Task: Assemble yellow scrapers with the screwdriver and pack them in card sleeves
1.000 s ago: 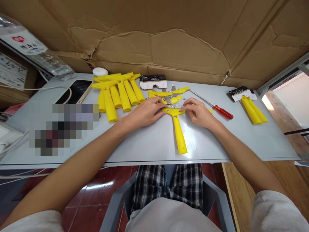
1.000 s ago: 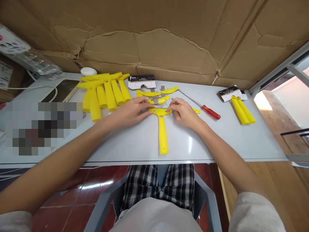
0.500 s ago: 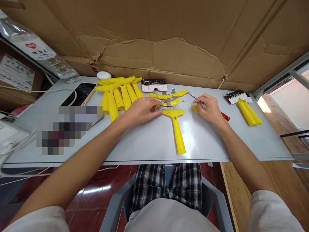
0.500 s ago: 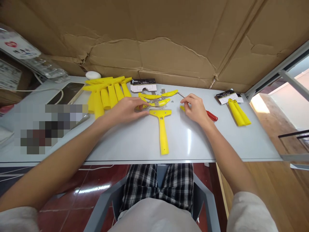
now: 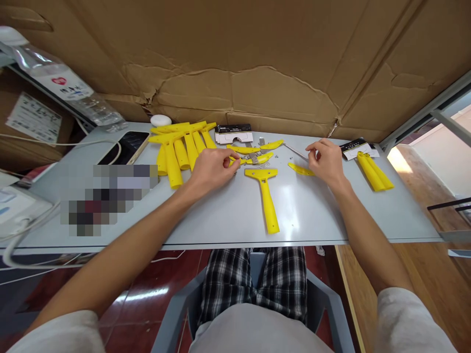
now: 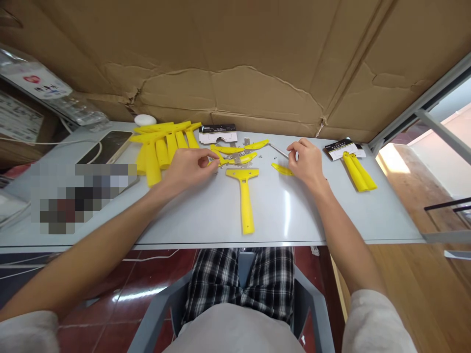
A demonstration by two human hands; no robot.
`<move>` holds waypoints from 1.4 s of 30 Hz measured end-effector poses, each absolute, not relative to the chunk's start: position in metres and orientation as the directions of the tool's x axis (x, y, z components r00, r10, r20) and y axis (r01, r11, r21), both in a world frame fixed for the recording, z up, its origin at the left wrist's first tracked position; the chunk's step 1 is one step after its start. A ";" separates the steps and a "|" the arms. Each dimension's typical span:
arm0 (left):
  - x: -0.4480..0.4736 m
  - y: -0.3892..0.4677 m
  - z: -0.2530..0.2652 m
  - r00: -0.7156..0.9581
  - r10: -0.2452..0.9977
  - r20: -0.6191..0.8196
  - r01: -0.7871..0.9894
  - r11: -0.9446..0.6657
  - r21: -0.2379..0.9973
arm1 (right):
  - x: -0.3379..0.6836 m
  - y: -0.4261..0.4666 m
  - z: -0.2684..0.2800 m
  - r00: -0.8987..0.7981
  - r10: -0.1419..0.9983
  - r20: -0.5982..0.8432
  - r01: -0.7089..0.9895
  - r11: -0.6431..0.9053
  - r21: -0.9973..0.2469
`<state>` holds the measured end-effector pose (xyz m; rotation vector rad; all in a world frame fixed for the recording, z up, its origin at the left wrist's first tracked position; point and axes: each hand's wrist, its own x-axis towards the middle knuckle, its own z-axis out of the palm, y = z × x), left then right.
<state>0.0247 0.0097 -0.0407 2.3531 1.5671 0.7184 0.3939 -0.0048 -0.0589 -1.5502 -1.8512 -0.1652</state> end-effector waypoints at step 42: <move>0.064 -0.111 -0.020 0.332 0.923 -0.194 0.941 -0.308 0.143 | 0.366 -0.006 -0.075 -0.206 0.881 0.426 0.735 0.427 -0.527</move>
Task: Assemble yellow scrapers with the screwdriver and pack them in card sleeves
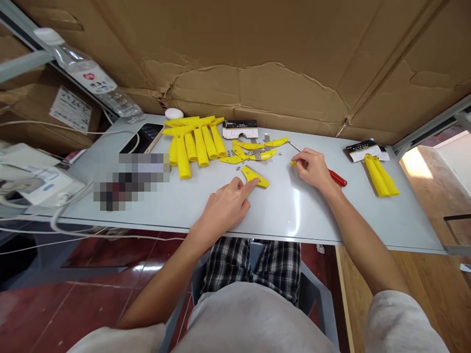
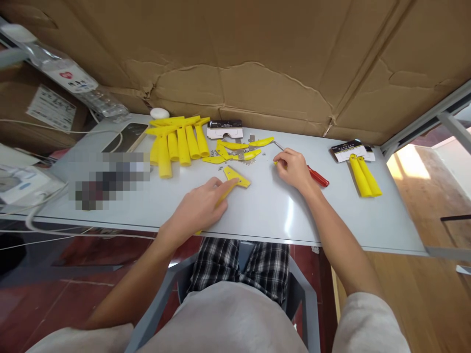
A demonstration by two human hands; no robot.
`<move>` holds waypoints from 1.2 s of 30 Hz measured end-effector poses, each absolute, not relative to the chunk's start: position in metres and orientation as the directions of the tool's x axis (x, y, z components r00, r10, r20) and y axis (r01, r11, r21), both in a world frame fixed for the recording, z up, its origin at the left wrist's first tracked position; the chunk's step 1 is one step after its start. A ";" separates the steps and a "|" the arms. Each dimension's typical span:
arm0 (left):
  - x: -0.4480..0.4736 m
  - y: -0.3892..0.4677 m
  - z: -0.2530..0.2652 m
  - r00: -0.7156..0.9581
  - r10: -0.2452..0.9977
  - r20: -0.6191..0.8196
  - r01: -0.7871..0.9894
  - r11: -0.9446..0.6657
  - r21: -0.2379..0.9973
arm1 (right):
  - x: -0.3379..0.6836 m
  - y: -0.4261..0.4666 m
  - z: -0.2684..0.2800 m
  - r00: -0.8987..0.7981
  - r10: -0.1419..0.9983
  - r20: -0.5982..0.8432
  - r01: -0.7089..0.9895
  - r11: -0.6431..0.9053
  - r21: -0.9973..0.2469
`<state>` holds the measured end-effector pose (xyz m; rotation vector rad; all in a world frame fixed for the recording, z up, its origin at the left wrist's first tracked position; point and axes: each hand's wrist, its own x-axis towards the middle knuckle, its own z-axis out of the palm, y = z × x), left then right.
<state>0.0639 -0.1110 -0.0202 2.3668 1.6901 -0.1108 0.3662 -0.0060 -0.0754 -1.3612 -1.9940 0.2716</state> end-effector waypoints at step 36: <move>0.085 -0.109 -0.014 0.363 0.912 -0.191 0.932 -0.356 0.069 | 0.358 -0.012 -0.074 -0.226 0.893 0.390 0.683 0.431 -0.590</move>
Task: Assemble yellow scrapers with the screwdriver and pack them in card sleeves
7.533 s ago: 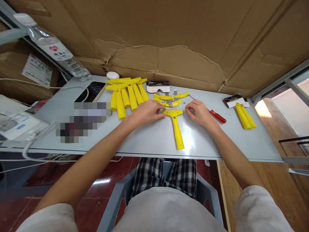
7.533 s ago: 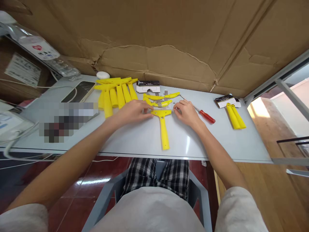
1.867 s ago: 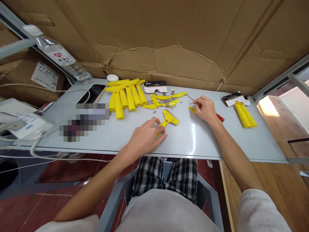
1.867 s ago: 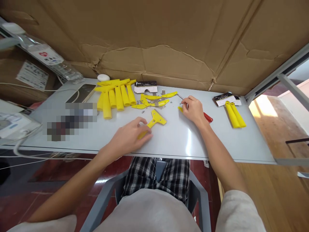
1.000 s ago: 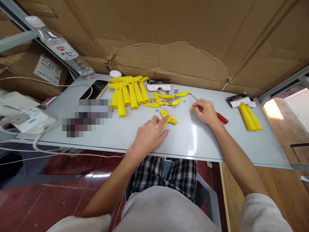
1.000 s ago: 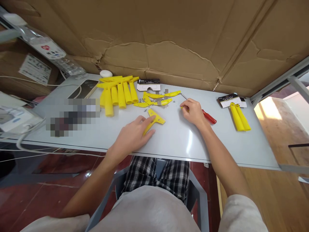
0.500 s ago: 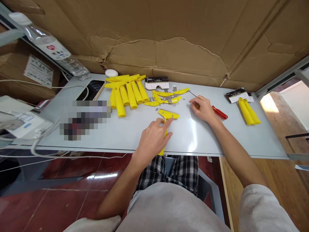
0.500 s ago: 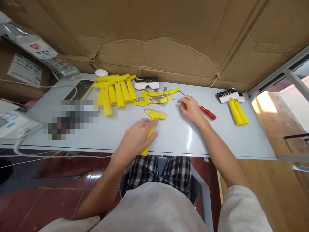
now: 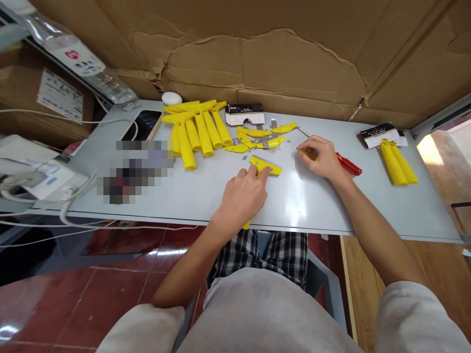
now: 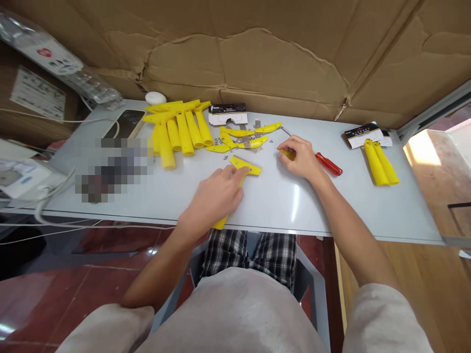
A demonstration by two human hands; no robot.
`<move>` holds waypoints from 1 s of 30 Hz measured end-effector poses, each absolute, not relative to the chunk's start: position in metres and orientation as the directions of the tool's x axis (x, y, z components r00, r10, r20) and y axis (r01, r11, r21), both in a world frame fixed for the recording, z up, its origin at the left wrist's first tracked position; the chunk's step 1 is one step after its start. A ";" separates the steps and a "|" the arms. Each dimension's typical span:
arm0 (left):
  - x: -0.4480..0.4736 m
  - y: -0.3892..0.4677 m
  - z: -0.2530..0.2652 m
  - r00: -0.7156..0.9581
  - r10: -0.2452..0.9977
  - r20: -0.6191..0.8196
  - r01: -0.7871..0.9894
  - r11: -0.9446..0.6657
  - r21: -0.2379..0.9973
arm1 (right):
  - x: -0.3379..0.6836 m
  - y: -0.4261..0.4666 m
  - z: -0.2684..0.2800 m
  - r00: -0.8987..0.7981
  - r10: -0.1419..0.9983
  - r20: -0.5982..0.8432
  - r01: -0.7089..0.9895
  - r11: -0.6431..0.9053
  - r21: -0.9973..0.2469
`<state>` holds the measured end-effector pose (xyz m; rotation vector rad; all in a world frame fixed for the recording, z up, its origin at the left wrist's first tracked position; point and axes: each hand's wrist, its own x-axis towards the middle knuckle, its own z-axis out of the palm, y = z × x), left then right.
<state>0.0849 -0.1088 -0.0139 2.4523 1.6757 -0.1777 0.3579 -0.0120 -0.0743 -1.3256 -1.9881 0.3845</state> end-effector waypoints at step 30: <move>0.072 -0.094 -0.025 0.412 0.909 -0.060 0.886 -0.385 0.257 | 0.364 -0.007 -0.079 -0.171 0.863 0.475 0.716 0.440 -0.541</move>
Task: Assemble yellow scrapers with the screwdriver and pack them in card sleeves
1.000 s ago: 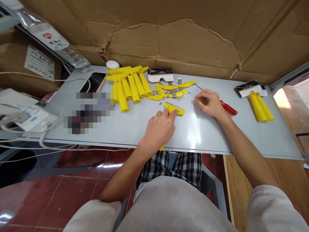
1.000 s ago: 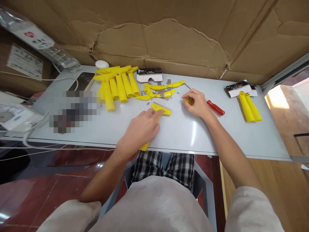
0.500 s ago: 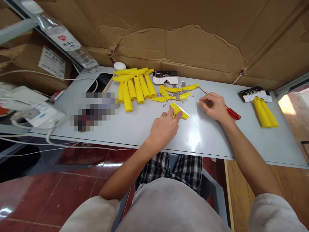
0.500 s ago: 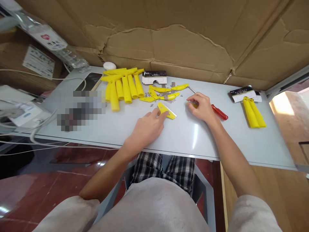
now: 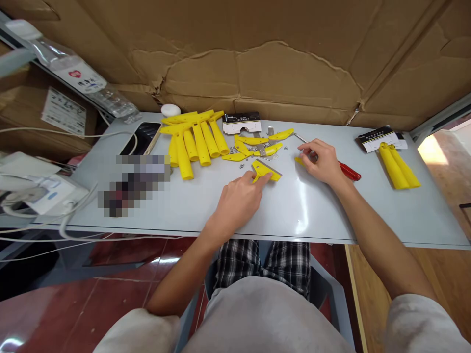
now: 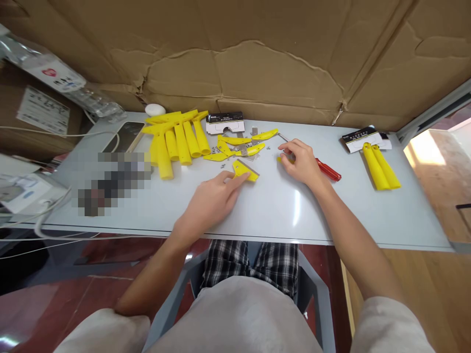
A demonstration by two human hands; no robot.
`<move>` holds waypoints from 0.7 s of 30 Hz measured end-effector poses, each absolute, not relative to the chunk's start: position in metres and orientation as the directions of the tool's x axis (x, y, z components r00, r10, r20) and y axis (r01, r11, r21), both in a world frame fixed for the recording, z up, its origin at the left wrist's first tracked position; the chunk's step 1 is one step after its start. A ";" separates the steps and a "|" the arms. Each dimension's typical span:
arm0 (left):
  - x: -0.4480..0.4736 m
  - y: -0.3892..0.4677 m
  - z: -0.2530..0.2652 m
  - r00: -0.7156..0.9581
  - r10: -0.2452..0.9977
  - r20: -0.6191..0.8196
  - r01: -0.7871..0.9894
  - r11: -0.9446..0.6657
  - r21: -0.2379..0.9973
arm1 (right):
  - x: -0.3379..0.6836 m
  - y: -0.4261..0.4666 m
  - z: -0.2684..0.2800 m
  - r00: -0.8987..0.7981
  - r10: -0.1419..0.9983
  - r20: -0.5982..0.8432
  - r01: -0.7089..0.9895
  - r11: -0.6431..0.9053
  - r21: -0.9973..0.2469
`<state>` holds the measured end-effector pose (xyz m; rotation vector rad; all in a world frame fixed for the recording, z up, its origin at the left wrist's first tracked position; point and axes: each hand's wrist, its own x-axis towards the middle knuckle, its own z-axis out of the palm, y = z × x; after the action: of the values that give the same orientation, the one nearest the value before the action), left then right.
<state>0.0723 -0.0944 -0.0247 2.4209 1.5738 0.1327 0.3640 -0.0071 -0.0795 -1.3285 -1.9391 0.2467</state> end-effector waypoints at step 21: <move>0.061 -0.013 -0.048 0.406 0.872 -0.274 -0.432 0.447 0.783 | 0.331 0.003 -0.059 -0.122 0.973 0.193 0.953 0.169 -0.249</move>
<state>0.0612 -0.0135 -0.0478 0.6851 0.7522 0.9082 0.3312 0.0030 -0.0595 -1.8423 -2.1425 0.0912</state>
